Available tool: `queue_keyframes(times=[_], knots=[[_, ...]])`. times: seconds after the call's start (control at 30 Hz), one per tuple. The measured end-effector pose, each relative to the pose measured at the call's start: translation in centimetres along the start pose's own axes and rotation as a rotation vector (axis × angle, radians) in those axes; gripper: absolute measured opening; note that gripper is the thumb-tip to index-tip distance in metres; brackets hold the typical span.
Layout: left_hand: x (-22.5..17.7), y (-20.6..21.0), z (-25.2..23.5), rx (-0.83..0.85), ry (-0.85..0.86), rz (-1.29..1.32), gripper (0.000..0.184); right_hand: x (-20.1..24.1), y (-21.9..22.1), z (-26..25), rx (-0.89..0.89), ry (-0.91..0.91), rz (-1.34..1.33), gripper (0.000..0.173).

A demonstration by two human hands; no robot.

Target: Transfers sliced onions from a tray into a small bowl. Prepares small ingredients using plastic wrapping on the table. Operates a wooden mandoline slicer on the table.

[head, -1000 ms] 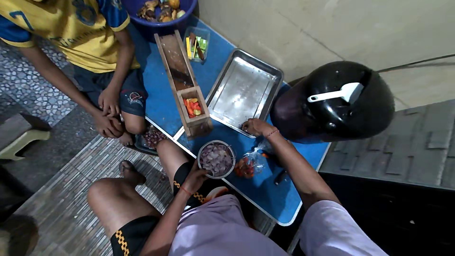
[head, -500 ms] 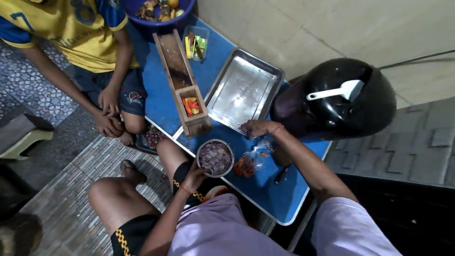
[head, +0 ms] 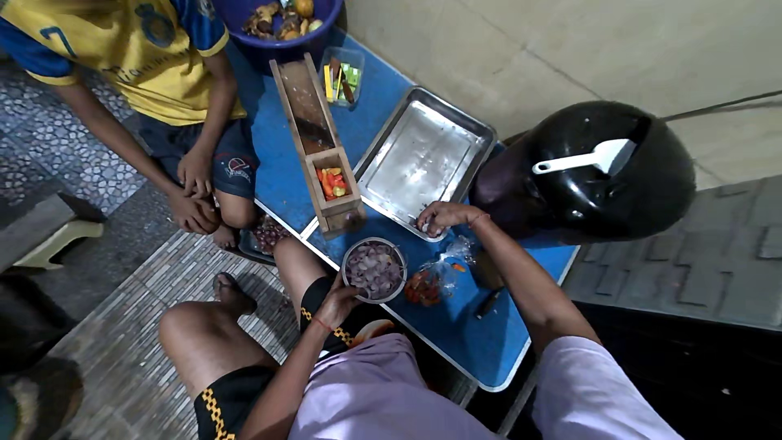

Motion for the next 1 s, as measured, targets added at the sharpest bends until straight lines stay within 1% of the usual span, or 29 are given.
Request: queue_keyframes(times=[0.1, 0.2, 0.27, 0.37, 0.43, 0.47, 0.53, 0.6, 0.7, 0.83, 0.93, 1.0], knots=[[-0.3, 0.8, -0.4, -0.002, -0.001, -0.032, 0.074, -0.3, -0.8, 0.3, -0.126, -0.115, -0.084, 0.020], [-0.9, 2.4, -1.0, 0.021, 0.000, -0.067, 0.070, 0.3, -2.6, 1.9, -0.252, -0.141, -0.219, 0.022], [-1.3, 3.6, -1.6, 0.041, 0.005, -0.099, 0.066, 2.1, -3.7, 3.7, -0.346, -0.193, -0.307, 0.023], [-1.6, 5.3, -2.8, 0.070, 0.007, -0.131, 0.071, 5.9, -4.4, 6.3, -0.427, -0.377, -0.324, 0.023], [-1.9, 6.4, -3.6, 0.097, 0.023, -0.105, 0.071, 8.3, -3.8, 7.4, -0.467, -0.466, -0.260, 0.023], [-2.1, 7.1, -3.8, 0.107, 0.028, -0.090, 0.071, 9.4, -3.2, 7.9, -0.491, -0.477, -0.198, 0.023], [-2.3, 8.0, -4.1, 0.114, 0.024, -0.061, 0.071, 11.9, -1.7, 8.7, -0.561, -0.430, -0.019, 0.023], [-2.5, 8.6, -4.2, 0.105, 0.027, -0.046, 0.068, 13.9, 0.4, 9.0, -0.634, -0.392, 0.233, 0.023], [-2.8, 9.1, -4.0, 0.095, 0.029, -0.034, 0.067, 14.4, 3.4, 8.4, -0.672, -0.404, 0.447, 0.033], [-2.9, 8.8, -4.0, 0.090, 0.032, -0.028, 0.071, 14.6, 6.2, 8.3, -0.612, -0.293, 0.475, 0.048], [-2.9, 8.6, -4.1, 0.100, 0.041, -0.026, 0.072, 15.5, 6.3, 9.6, -0.680, -0.286, 0.471, 0.048], [-3.0, 8.4, -4.1, 0.091, 0.046, -0.011, 0.071, 16.3, 5.8, 10.5, -0.781, -0.289, 0.489, 0.044]])
Point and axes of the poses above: each hand's wrist, its own z-axis away from the middle knuckle, its own y-axis out of the palm, x = y × z, the point moved 10 cm from there along -z, towards the middle knuckle, and after that the axes turned 13 degrees about -y, right-handed, at the moved point
